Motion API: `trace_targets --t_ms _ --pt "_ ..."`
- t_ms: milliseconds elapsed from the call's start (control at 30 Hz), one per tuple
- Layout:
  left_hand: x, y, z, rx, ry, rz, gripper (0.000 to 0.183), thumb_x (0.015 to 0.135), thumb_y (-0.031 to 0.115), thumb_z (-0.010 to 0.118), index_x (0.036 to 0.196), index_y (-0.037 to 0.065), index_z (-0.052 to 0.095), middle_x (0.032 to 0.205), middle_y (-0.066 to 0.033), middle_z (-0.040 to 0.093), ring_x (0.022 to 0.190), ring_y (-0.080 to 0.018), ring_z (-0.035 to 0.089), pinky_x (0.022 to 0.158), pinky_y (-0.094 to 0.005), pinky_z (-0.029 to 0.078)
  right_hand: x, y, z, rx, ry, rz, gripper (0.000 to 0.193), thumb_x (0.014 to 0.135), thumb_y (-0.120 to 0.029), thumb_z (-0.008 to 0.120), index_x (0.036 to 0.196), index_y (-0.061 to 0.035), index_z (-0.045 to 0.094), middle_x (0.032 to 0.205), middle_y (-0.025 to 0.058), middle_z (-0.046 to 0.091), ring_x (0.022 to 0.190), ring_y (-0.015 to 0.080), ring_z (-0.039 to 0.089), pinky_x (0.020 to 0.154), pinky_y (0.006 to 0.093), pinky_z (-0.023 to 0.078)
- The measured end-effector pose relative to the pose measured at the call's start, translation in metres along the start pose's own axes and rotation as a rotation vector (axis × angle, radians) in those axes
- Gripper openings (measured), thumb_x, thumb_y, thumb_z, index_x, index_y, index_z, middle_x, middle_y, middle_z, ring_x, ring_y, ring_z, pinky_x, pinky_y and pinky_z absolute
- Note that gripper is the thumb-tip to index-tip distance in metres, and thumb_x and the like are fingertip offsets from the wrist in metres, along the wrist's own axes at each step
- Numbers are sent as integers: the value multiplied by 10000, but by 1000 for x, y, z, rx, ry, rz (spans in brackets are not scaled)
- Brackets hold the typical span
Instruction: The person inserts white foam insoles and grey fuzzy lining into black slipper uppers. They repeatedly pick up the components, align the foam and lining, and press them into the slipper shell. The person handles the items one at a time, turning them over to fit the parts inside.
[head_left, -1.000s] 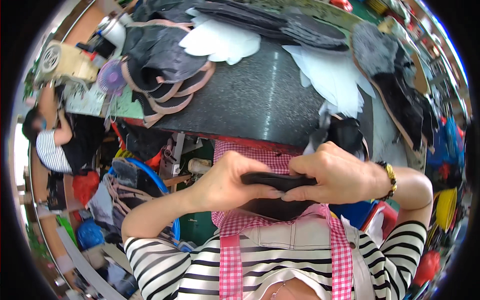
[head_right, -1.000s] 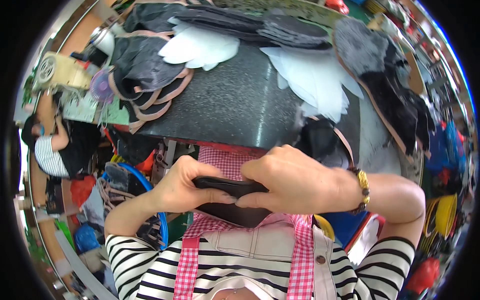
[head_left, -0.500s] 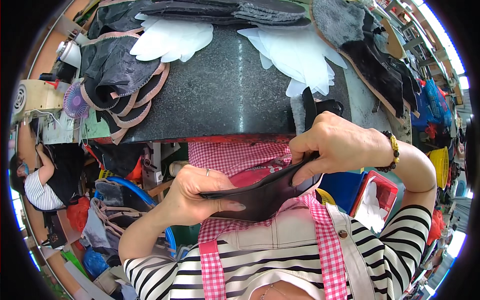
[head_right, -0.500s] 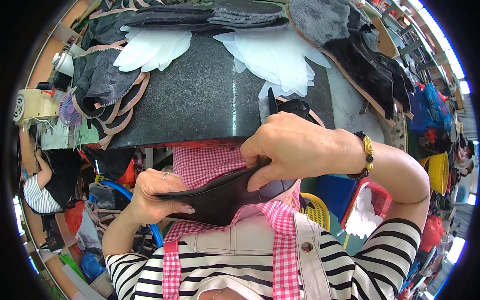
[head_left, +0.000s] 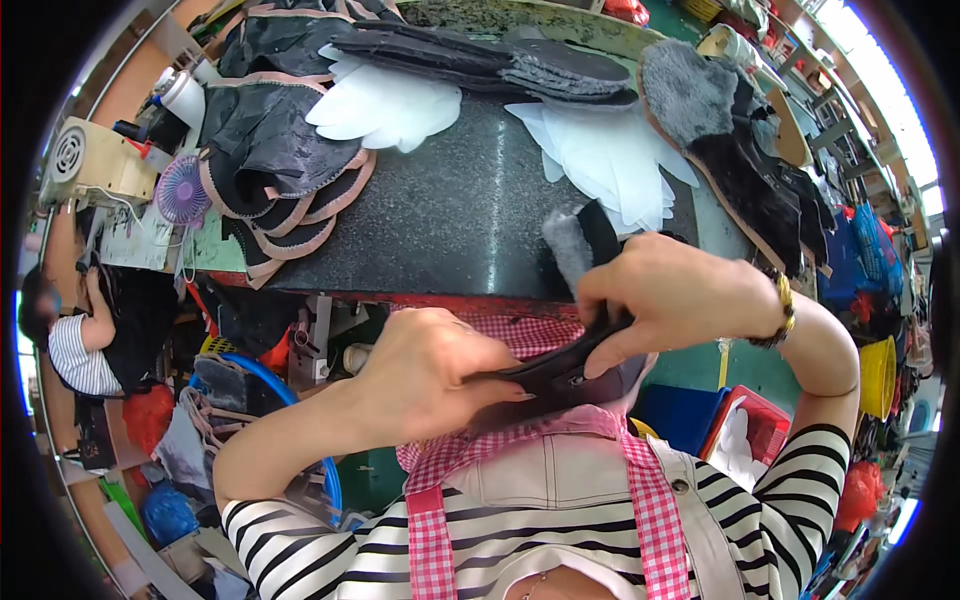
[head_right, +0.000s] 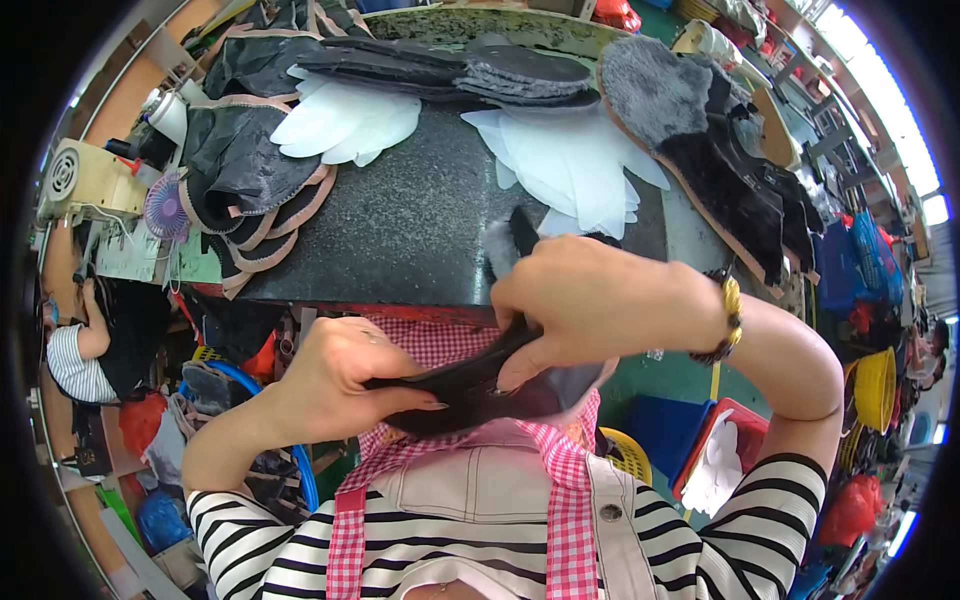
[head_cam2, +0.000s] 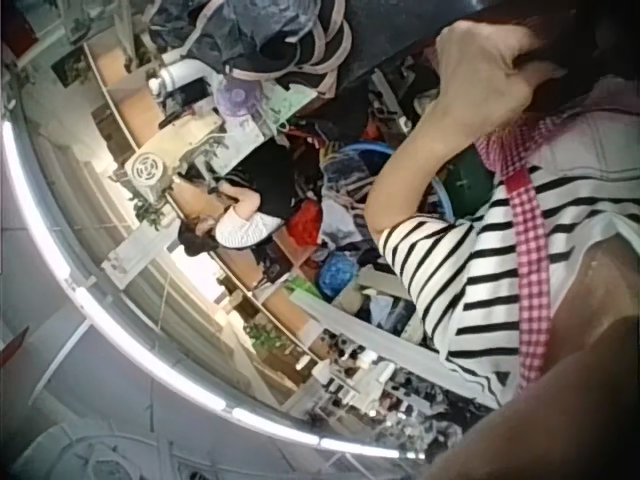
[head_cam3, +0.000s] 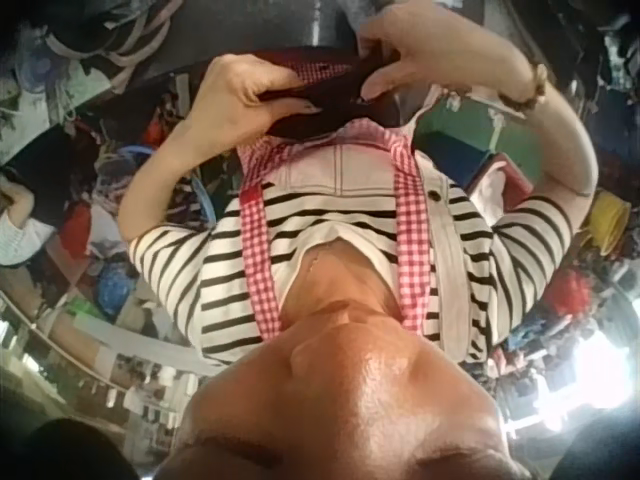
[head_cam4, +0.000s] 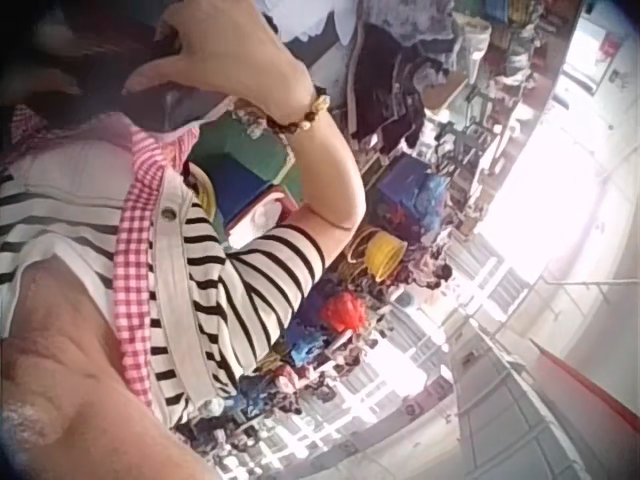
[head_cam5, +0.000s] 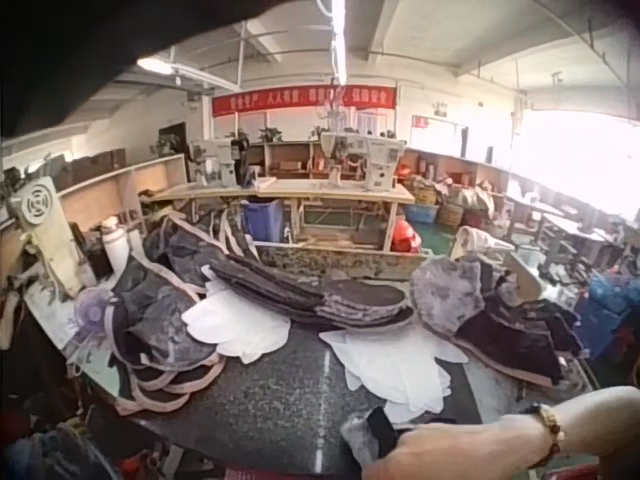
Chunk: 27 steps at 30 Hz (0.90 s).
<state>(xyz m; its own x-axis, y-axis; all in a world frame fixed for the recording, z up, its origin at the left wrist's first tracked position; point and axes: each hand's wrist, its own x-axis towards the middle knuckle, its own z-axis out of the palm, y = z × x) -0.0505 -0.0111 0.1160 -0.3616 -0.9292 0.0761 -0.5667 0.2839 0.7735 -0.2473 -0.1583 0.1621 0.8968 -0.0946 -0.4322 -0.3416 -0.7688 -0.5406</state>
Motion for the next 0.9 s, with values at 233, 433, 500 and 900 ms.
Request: trace_targets --t_ms 233,433,500,900 --pt "-3 1 10 11 60 228 179 632 172 814 703 59 696 555 -61 581 514 -226 568 534 -333 429 -7 14 9 69 -25 28 589 651 -429 825 1041 -28 643 716 142 652 732 324 645 690 389 481" --pt "-7 0 9 12 36 225 179 659 234 789 738 89 721 534 -59 559 545 -228 606 578 -330 479 -9 6 8 145 30 120 460 619 -366 842 866 -22 662 686 119 643 684 279 643 623 367 476" --pt "-8 1 8 6 39 213 179 659 230 790 748 88 727 531 -56 556 537 -227 601 576 -328 478 -9 5 9 154 39 141 429 616 -355 837 831 -24 668 698 128 649 701 292 647 632 373 482" --pt "26 7 9 325 277 204 129 698 178 768 712 71 696 644 -97 644 592 -250 629 585 -342 471 10 -24 11 -562 442 -270 270 686 -267 750 745 -51 600 656 85 624 723 255 646 723 344 444"
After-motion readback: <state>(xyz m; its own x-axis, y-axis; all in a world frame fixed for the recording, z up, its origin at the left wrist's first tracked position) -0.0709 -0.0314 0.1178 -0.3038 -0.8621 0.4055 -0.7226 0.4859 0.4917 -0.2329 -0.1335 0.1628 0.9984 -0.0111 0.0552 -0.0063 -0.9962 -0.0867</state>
